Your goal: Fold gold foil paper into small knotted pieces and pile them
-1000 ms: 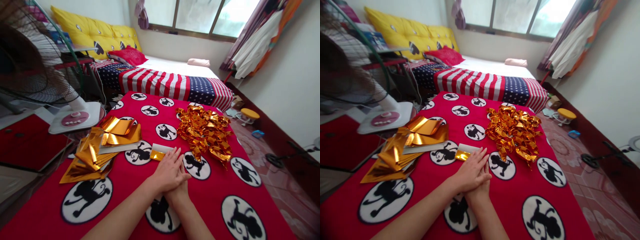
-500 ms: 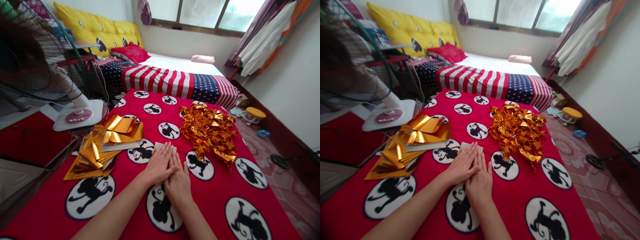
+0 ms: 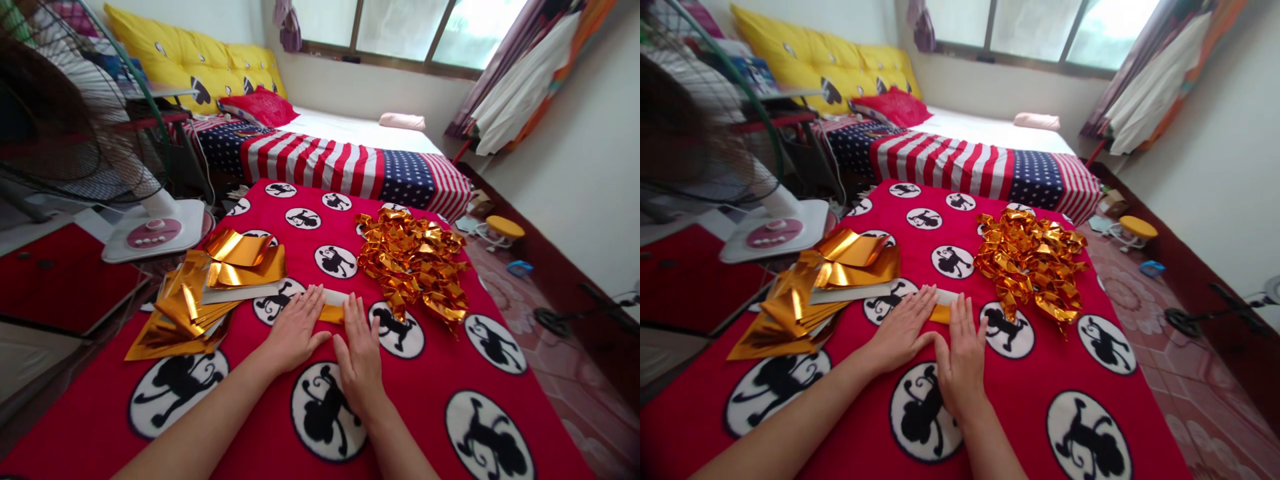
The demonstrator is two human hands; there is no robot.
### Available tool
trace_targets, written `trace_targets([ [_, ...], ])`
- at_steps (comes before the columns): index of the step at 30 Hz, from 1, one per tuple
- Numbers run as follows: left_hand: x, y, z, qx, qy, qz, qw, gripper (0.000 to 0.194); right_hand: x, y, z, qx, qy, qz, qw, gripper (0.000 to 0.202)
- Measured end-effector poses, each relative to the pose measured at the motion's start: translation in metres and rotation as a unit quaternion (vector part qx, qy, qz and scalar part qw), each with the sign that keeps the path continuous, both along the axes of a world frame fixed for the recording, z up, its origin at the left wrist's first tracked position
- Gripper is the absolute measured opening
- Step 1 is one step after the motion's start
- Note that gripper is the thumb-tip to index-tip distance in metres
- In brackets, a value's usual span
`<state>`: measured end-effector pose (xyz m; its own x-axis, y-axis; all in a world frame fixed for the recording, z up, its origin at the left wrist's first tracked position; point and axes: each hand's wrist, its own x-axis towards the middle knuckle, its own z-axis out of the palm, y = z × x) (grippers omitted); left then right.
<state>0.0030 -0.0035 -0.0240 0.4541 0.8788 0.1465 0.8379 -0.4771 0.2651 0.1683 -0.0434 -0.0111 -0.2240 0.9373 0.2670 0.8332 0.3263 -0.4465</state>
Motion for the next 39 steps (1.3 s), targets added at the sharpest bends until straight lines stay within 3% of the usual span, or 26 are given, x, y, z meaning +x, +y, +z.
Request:
trace_targets([
  [3, 0.001, 0.003, -0.005, -0.008, 0.016, 0.008, 1.0, 0.061, -0.027, -0.001, 0.007, -0.018, -0.009, 0.103, 0.995, 0.071],
  [8, 0.002, 0.005, -0.007, -0.033, 0.037, 0.016, 0.999, 0.058, -0.051, 0.004, 0.002, -0.051, -0.021, 0.092, 0.994, 0.084],
  [17, 0.002, -0.002, 0.0, 0.001, 0.021, 0.009, 1.0, 0.07, 0.001, 0.0, -0.01, -0.052, -0.135, 0.027, 0.989, 0.079],
  [22, 0.001, -0.002, 0.008, -0.019, 0.039, 0.014, 0.999, 0.069, 0.013, -0.003, -0.015, -0.015, -0.178, -0.011, 0.984, 0.08],
  [27, 0.021, -0.009, 0.028, -0.005, 0.043, 0.14, 0.989, 0.077, 0.013, -0.004, -0.022, -0.002, -0.186, -0.02, 0.982, 0.072],
  [29, 0.037, -0.014, 0.034, 0.016, 0.019, 0.116, 0.993, 0.077, 0.012, -0.002, -0.029, 0.005, -0.19, -0.022, 0.982, 0.067],
  [33, 0.066, -0.021, 0.029, -0.04, -0.044, -0.056, 0.997, 0.077, 0.01, 0.002, -0.041, 0.007, -0.203, -0.042, 0.978, 0.062],
  [36, 0.068, -0.018, 0.017, -0.069, -0.075, -0.052, 0.993, 0.081, 0.009, 0.002, -0.038, -0.001, -0.205, -0.039, 0.978, 0.064],
  [39, 0.053, -0.014, 0.007, -0.074, -0.068, -0.046, 0.994, 0.082, 0.01, -0.002, -0.028, -0.006, -0.202, -0.023, 0.979, 0.067],
])
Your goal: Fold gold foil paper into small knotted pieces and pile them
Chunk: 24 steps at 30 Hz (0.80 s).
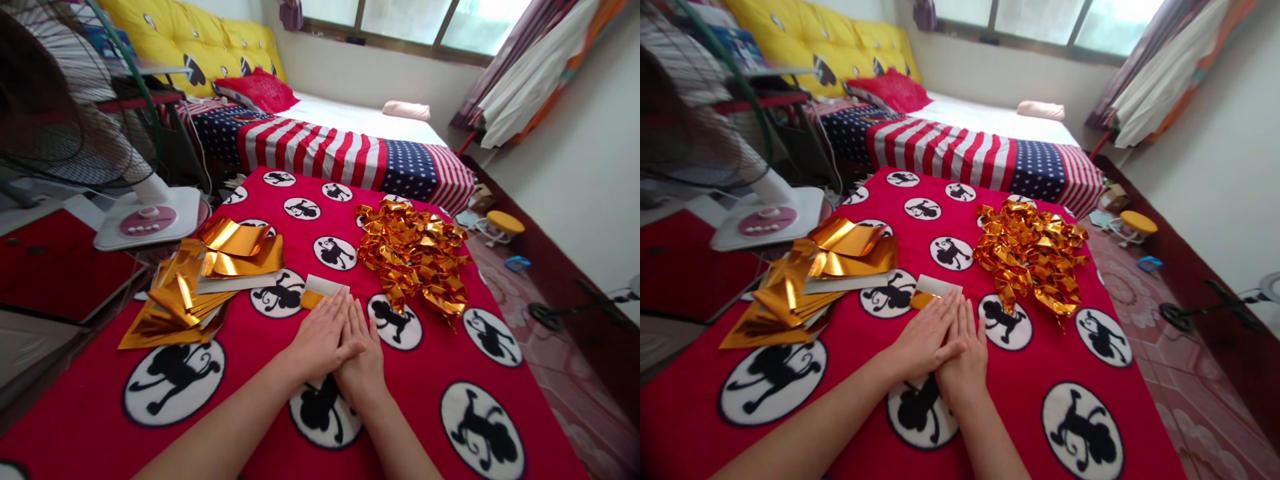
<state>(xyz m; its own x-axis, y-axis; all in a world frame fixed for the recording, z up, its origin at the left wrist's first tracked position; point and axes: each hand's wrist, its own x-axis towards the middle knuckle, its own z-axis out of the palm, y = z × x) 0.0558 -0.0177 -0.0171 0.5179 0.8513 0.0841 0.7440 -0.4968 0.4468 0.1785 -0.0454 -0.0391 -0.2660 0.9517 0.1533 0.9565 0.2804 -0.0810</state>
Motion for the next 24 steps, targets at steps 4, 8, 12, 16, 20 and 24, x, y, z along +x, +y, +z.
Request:
trace_targets([
  [4, -0.031, 0.0, -0.009, 0.044, 0.039, 0.05, 0.997, 0.082, 0.0, -0.002, 0.009, 0.005, 0.01, -0.006, 1.0, 0.064],
  [8, -0.055, -0.001, -0.015, 0.084, 0.064, 0.101, 0.989, 0.079, -0.001, -0.001, 0.01, 0.011, 0.025, -0.001, 1.0, 0.065],
  [12, -0.062, 0.0, -0.015, 0.101, 0.061, 0.136, 0.984, 0.075, 0.002, -0.001, 0.009, 0.018, 0.055, 0.017, 0.998, 0.066],
  [16, -0.061, -0.001, -0.014, 0.113, 0.027, 0.142, 0.983, 0.075, 0.006, -0.002, 0.008, 0.029, 0.127, 0.028, 0.991, 0.07],
  [20, -0.063, -0.001, -0.011, 0.105, -0.027, 0.162, 0.981, 0.072, 0.01, -0.001, 0.007, 0.053, 0.234, 0.003, 0.971, 0.073],
  [24, -0.063, 0.002, -0.009, 0.093, -0.084, 0.173, 0.977, 0.068, 0.011, 0.001, 0.005, 0.055, 0.333, -0.012, 0.941, 0.068],
])
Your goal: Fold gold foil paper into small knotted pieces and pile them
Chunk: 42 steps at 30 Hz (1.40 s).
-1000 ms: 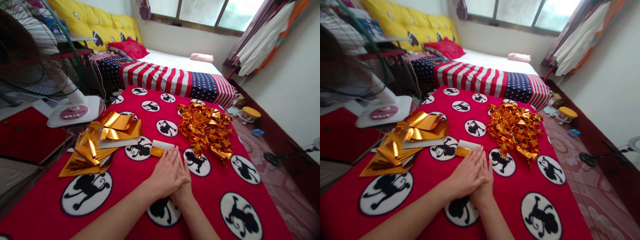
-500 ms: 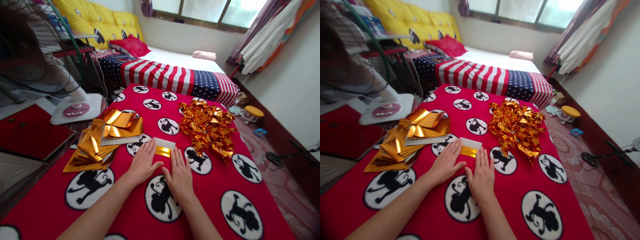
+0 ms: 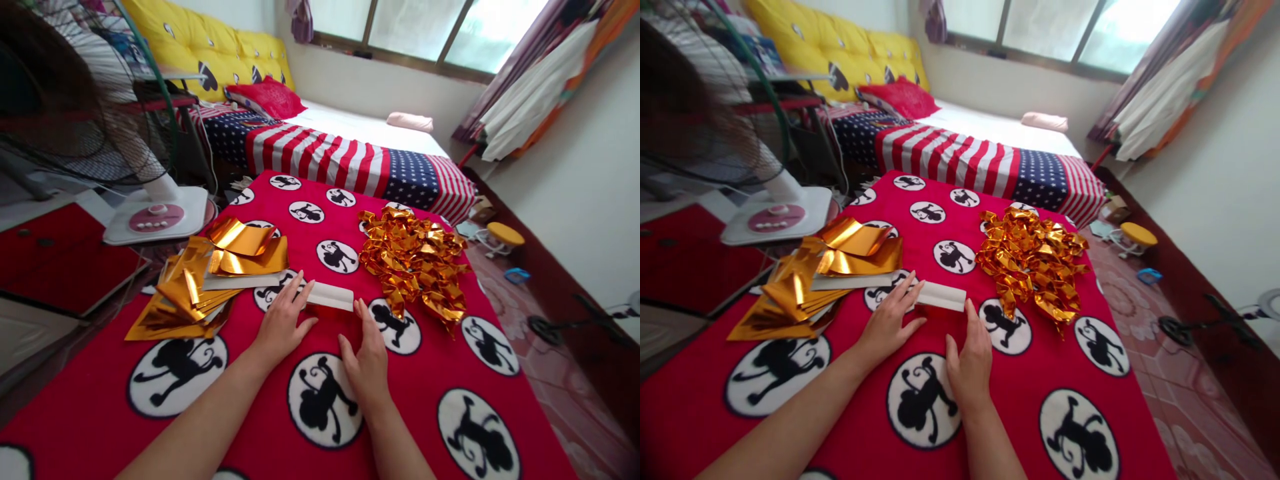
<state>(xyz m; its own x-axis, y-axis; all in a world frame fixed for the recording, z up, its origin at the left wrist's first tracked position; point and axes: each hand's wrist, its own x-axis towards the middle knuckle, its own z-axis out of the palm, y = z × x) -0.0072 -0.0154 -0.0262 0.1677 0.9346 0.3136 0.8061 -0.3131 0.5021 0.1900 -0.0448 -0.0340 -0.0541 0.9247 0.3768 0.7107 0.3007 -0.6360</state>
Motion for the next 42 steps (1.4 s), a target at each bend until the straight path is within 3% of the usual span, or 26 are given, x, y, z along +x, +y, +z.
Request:
trace_targets([
  [4, -0.002, 0.001, 0.001, 0.005, -0.069, -0.005, 0.998, 0.064, -0.001, 0.0, 0.003, -0.038, 0.103, 0.007, 0.994, 0.066],
  [9, -0.006, 0.004, 0.0, 0.01, -0.174, -0.002, 0.985, 0.022, -0.002, -0.003, 0.009, -0.079, 0.188, 0.004, 0.979, 0.052],
  [12, -0.006, 0.009, -0.002, 0.019, -0.186, 0.007, 0.982, 0.011, -0.005, -0.002, 0.011, -0.084, 0.201, -0.008, 0.976, 0.045],
  [17, -0.001, 0.018, -0.001, 0.028, -0.14, 0.042, 0.989, 0.008, -0.012, 0.01, 0.018, -0.11, 0.093, -0.086, 0.986, 0.036],
  [23, 0.003, 0.018, 0.003, 0.038, -0.087, 0.084, 0.992, 0.033, -0.019, 0.025, 0.025, -0.12, -0.081, -0.131, 0.981, 0.018],
  [29, 0.003, 0.015, 0.006, 0.062, -0.106, 0.055, 0.991, 0.023, -0.02, 0.025, 0.024, -0.113, -0.1, -0.132, 0.98, 0.018],
  [33, 0.001, 0.017, 0.005, 0.033, -0.1, 0.024, 0.994, 0.017, -0.018, 0.022, 0.023, -0.094, -0.085, -0.118, 0.985, 0.02],
  [42, 0.006, 0.03, 0.005, 0.001, -0.042, 0.065, 0.997, 0.014, -0.024, 0.026, 0.025, -0.099, -0.153, -0.135, 0.974, 0.018],
])
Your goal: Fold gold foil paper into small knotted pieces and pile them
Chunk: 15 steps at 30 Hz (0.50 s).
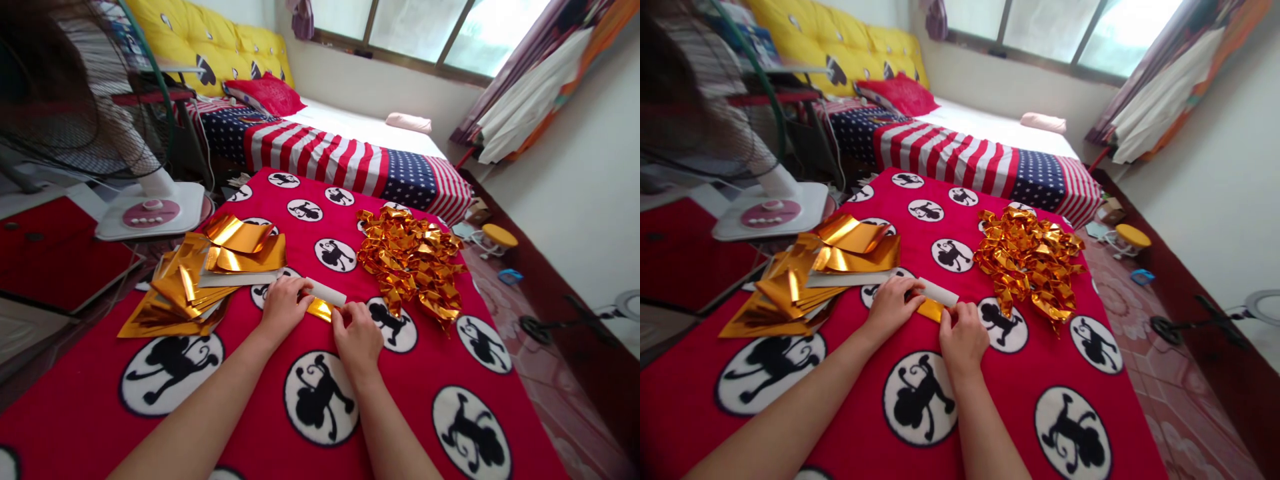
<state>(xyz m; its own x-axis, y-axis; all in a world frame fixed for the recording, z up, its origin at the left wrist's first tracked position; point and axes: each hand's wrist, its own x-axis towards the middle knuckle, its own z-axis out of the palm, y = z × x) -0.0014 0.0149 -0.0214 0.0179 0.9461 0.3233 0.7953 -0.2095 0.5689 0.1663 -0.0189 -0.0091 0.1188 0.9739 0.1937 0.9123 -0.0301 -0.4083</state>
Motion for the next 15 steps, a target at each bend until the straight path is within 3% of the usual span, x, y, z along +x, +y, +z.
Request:
trace_targets([
  [5, 0.005, -0.01, 0.006, 0.065, 0.048, 0.012, 0.997, 0.011, -0.003, 0.0, 0.004, -0.002, 0.0, -0.01, 1.0, 0.012],
  [10, 0.013, -0.023, 0.007, 0.058, 0.053, -0.13, 0.988, 0.012, -0.001, 0.004, 0.006, -0.01, 0.012, -0.021, 1.0, 0.011],
  [15, 0.016, -0.023, 0.005, 0.022, 0.023, -0.145, 0.989, 0.025, 0.008, 0.008, 0.002, -0.02, 0.093, -0.027, 0.995, 0.015],
])
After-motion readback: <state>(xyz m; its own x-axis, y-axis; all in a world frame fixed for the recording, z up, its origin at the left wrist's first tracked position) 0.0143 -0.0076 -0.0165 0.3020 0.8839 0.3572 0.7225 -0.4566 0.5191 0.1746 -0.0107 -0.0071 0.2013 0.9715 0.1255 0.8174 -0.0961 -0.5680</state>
